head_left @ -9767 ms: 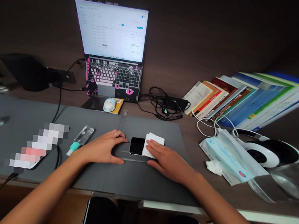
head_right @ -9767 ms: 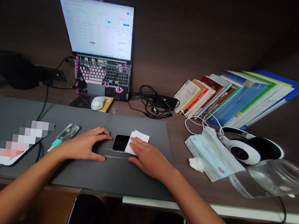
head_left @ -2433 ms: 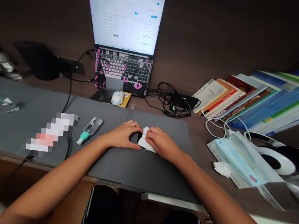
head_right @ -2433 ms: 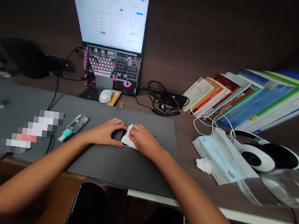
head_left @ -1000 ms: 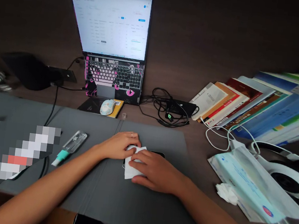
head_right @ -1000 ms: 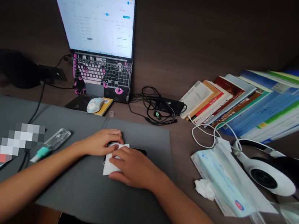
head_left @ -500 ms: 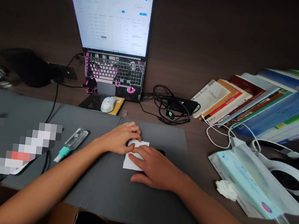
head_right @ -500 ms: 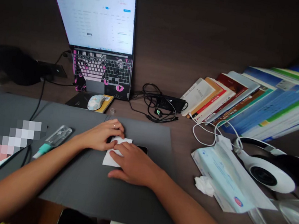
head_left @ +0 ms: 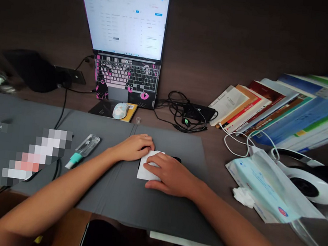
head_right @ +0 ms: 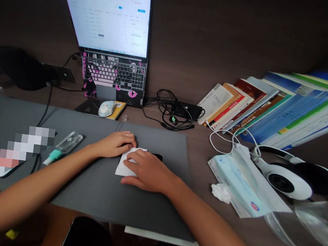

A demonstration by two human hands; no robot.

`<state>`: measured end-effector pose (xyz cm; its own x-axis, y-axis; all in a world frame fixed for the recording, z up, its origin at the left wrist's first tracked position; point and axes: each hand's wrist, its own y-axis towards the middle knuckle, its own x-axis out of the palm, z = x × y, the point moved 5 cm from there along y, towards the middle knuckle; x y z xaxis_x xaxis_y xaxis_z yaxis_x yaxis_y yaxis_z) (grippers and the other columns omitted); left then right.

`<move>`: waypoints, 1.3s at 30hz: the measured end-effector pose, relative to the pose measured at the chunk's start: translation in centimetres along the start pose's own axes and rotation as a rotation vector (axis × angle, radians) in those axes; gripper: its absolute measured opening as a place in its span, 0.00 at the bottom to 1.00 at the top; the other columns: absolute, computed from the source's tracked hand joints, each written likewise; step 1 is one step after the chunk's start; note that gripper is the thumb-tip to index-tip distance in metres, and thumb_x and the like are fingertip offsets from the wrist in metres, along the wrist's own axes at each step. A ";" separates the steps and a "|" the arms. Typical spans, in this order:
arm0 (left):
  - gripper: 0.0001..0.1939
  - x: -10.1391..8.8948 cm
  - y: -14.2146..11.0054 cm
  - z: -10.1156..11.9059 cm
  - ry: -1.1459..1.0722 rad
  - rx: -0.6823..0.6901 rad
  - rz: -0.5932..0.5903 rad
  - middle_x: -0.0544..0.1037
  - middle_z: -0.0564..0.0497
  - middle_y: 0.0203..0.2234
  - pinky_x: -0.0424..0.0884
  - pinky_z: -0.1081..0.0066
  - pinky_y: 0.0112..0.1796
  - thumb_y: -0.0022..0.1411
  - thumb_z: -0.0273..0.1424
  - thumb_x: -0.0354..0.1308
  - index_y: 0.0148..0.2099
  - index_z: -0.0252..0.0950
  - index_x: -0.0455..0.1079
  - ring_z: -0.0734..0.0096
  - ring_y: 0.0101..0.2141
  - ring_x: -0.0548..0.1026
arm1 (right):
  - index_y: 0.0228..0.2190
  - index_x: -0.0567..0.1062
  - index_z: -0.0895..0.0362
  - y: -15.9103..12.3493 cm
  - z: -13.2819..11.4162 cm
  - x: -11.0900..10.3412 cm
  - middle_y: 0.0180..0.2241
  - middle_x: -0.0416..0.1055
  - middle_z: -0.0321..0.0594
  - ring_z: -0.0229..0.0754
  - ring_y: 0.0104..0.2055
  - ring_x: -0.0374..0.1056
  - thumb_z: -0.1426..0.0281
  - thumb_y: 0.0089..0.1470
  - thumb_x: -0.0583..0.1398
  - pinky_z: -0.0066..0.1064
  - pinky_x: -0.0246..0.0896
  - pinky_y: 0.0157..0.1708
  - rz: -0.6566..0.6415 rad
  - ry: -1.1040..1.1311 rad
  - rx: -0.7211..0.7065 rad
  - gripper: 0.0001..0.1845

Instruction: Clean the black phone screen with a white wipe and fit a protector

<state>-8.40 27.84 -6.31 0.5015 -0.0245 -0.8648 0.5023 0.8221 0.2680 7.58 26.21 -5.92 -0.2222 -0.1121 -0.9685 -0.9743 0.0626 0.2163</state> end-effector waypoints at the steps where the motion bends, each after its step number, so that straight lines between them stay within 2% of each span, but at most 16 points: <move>1: 0.12 0.1 0.0 0.1 -0.016 0.006 -0.003 0.76 0.50 0.35 0.67 0.65 0.44 0.67 0.24 0.47 0.41 0.37 0.73 0.64 0.40 0.73 | 0.55 0.73 0.63 0.0 -0.1 0.0 0.52 0.71 0.53 0.53 0.54 0.65 0.49 0.66 0.54 0.46 0.63 0.55 0.003 -0.002 -0.018 0.32; 4: 0.11 0.1 -0.2 -0.2 -0.032 0.000 0.026 0.75 0.50 0.35 0.67 0.66 0.42 0.65 0.24 0.49 0.41 0.37 0.72 0.65 0.39 0.73 | 0.59 0.70 0.64 0.0 -0.2 0.2 0.54 0.70 0.54 0.54 0.57 0.63 0.49 0.66 0.54 0.48 0.61 0.58 0.002 -0.002 -0.058 0.34; 9: 0.11 -0.2 -0.6 -1.1 -0.020 -0.057 0.086 0.74 0.51 0.34 0.67 0.67 0.39 0.61 0.22 0.51 0.44 0.37 0.70 0.66 0.36 0.72 | 0.60 0.69 0.62 0.1 -0.5 0.1 0.57 0.69 0.53 0.52 0.60 0.61 0.51 0.67 0.55 0.46 0.58 0.61 -0.021 0.049 -0.079 0.33; 15: 0.09 -0.1 -0.6 -0.7 -0.011 -0.033 0.070 0.74 0.50 0.33 0.67 0.64 0.45 0.63 0.22 0.50 0.40 0.37 0.70 0.64 0.38 0.71 | 0.53 0.76 0.59 -0.1 -0.8 -0.5 0.52 0.72 0.50 0.48 0.52 0.67 0.53 0.68 0.54 0.43 0.63 0.55 -0.003 0.062 -0.038 0.26; 17: 0.09 0.1 -0.5 -0.5 -0.010 -0.021 0.055 0.74 0.51 0.33 0.67 0.64 0.46 0.64 0.23 0.49 0.39 0.37 0.70 0.64 0.38 0.71 | 0.53 0.76 0.59 -0.2 -0.8 -0.5 0.53 0.72 0.49 0.48 0.53 0.67 0.54 0.69 0.53 0.42 0.62 0.57 0.010 0.067 -0.038 0.25; 24: 0.12 0.2 -0.5 -0.7 -0.024 -0.052 0.055 0.77 0.49 0.38 0.69 0.64 0.45 0.71 0.26 0.46 0.44 0.38 0.71 0.64 0.41 0.74 | 0.61 0.68 0.62 0.1 -0.6 0.2 0.59 0.66 0.57 0.54 0.63 0.60 0.48 0.66 0.54 0.49 0.58 0.61 -0.025 0.029 0.019 0.36; 28: 0.11 0.1 -0.7 -1.1 -0.040 -0.077 0.066 0.78 0.50 0.40 0.69 0.66 0.43 0.72 0.29 0.47 0.46 0.38 0.72 0.66 0.40 0.76 | 0.59 0.70 0.61 0.2 -0.5 -0.1 0.59 0.67 0.56 0.54 0.61 0.61 0.48 0.66 0.53 0.50 0.59 0.59 -0.009 0.045 0.072 0.34; 31: 0.11 -0.1 -0.8 -1.1 -0.032 -0.087 0.082 0.78 0.49 0.40 0.69 0.65 0.42 0.72 0.32 0.49 0.46 0.38 0.72 0.64 0.40 0.75 | 0.57 0.72 0.61 0.2 -0.8 -0.2 0.56 0.69 0.54 0.53 0.57 0.63 0.45 0.62 0.56 0.48 0.60 0.58 -0.014 0.069 0.029 0.36; 34: 0.11 -0.2 -0.7 -1.1 -0.020 -0.084 0.089 0.78 0.48 0.38 0.69 0.64 0.43 0.72 0.32 0.49 0.44 0.37 0.73 0.63 0.40 0.75 | 0.59 0.70 0.61 0.3 -1.1 0.0 0.58 0.67 0.54 0.53 0.58 0.62 0.44 0.61 0.57 0.48 0.59 0.59 -0.030 0.073 -0.022 0.38; 39: 0.12 -0.2 -0.8 -1.4 -0.026 -0.089 0.094 0.79 0.48 0.38 0.69 0.65 0.44 0.73 0.31 0.49 0.44 0.37 0.74 0.64 0.40 0.76 | 0.60 0.70 0.61 0.4 -0.6 0.0 0.59 0.66 0.56 0.54 0.60 0.60 0.47 0.65 0.54 0.49 0.59 0.59 -0.023 0.059 0.066 0.36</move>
<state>-9.84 28.01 -6.94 0.5625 0.0415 -0.8258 0.3884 0.8684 0.3082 7.19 25.67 -5.78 -0.2031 -0.1723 -0.9639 -0.9752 0.1240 0.1833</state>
